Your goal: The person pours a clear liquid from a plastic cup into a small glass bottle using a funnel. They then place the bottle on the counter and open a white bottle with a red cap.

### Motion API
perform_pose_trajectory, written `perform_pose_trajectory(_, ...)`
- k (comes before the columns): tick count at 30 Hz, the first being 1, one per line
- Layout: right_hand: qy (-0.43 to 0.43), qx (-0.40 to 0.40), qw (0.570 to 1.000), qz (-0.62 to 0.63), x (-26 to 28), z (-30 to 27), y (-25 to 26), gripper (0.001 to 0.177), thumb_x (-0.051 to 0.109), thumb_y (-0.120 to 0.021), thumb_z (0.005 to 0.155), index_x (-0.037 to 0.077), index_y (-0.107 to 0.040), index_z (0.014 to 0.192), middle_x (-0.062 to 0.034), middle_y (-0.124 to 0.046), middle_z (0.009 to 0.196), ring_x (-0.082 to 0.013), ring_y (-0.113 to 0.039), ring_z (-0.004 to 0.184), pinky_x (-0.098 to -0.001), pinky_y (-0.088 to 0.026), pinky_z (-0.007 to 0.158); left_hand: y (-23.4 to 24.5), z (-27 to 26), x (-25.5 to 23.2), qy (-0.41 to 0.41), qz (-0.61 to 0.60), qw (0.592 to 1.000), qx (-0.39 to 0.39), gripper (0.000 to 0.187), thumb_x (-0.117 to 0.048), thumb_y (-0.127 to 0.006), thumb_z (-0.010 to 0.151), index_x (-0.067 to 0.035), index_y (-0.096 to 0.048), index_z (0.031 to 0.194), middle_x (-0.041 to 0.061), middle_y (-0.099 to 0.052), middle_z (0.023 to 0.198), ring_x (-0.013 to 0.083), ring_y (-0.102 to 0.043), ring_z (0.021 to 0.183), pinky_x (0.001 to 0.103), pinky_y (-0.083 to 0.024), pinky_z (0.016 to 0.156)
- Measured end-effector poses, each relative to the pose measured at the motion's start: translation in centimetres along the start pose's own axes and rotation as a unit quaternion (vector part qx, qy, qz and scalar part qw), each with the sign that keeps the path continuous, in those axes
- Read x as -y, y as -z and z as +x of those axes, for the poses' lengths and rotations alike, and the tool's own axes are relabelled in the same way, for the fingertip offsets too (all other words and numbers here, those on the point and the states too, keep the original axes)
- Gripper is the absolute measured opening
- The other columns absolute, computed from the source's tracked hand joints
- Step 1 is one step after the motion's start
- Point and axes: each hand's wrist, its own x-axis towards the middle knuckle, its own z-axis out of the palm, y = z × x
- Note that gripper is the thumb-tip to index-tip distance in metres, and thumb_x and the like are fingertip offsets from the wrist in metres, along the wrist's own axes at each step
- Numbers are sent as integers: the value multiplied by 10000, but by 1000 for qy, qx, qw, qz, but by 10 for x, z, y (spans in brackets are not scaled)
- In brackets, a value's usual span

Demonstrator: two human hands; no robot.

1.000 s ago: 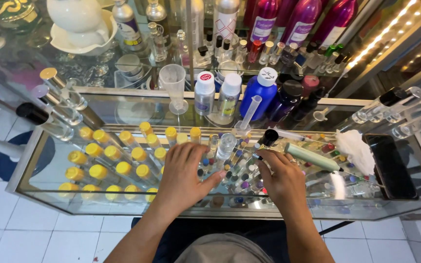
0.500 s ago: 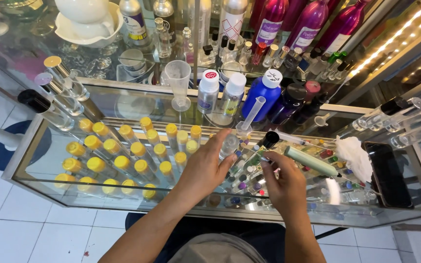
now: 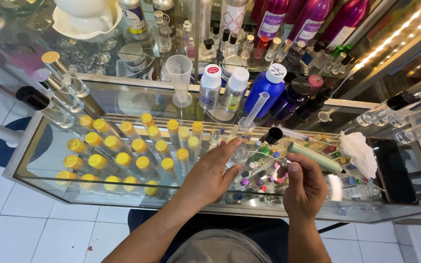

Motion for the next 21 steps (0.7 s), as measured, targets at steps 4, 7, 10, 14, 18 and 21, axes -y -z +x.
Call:
perform_pose_trajectory(4, 42, 24, 986, -158, 9, 8, -2, 188, 179, -586, 1065, 32, -671, 1146, -74, -706, 817, -144, -703, 729, -261, -588, 705, 1, 0, -1, 13, -10, 1000, 17, 602, -288, -563, 1051, -143, -321, 1583, 145, -508, 1565, 443, -417, 1469, 543, -434, 1102)
perform_pose_trajectory(7, 93, 55, 976, -187, 15, 17, -1, 199, 172, -592, 1057, 12, -685, 1130, -89, -701, 875, -158, -669, 725, -263, -559, 681, 2, 1, 0, -27, -2, 1000, -5, 581, -277, -558, 1061, -102, -335, 1567, 158, -532, 1539, 444, -473, 1430, 536, -437, 1125)
perform_pose_trajectory(10, 148, 114, 957, -222, 34, 32, -4, 138, 32, -653, 1005, 29, -698, 1136, -157, -709, 1078, -251, -705, 967, -327, -564, 854, 1, 1, 0, -47, -1, 999, -24, 586, -225, -589, 1054, -86, -337, 1564, 179, -551, 1516, 436, -519, 1392, 529, -432, 1149)
perform_pose_trajectory(14, 175, 123, 952, -218, 56, 52, -25, 195, 61, -798, 875, 46, -783, 1069, -98, -754, 976, -247, -734, 786, -346, -590, 748, 10, 8, -15, -100, 8, 990, -95, 620, -110, -673, 965, 18, -429, 1520, 269, -702, 1176, 453, -680, 1105, 520, -516, 1009)
perform_pose_trajectory(18, 199, 193, 932, -233, 71, 65, -40, 144, 31, -767, 878, 66, -772, 1018, -72, -774, 995, -269, -750, 843, -356, -598, 775, 14, 8, -17, -78, 6, 993, -86, 589, -165, -682, 960, 64, -454, 1453, 287, -697, 1046, 472, -682, 1046, 534, -521, 978)
perform_pose_trajectory(21, 239, 264, 904, -237, 80, 76, -44, 90, 38, -675, 943, 61, -746, 995, -86, -766, 1016, -312, -736, 868, -386, -591, 755, 11, 8, -16, -79, 15, 993, -83, 557, -183, -670, 973, 67, -474, 1431, 285, -693, 1036, 469, -680, 1045, 517, -514, 992)
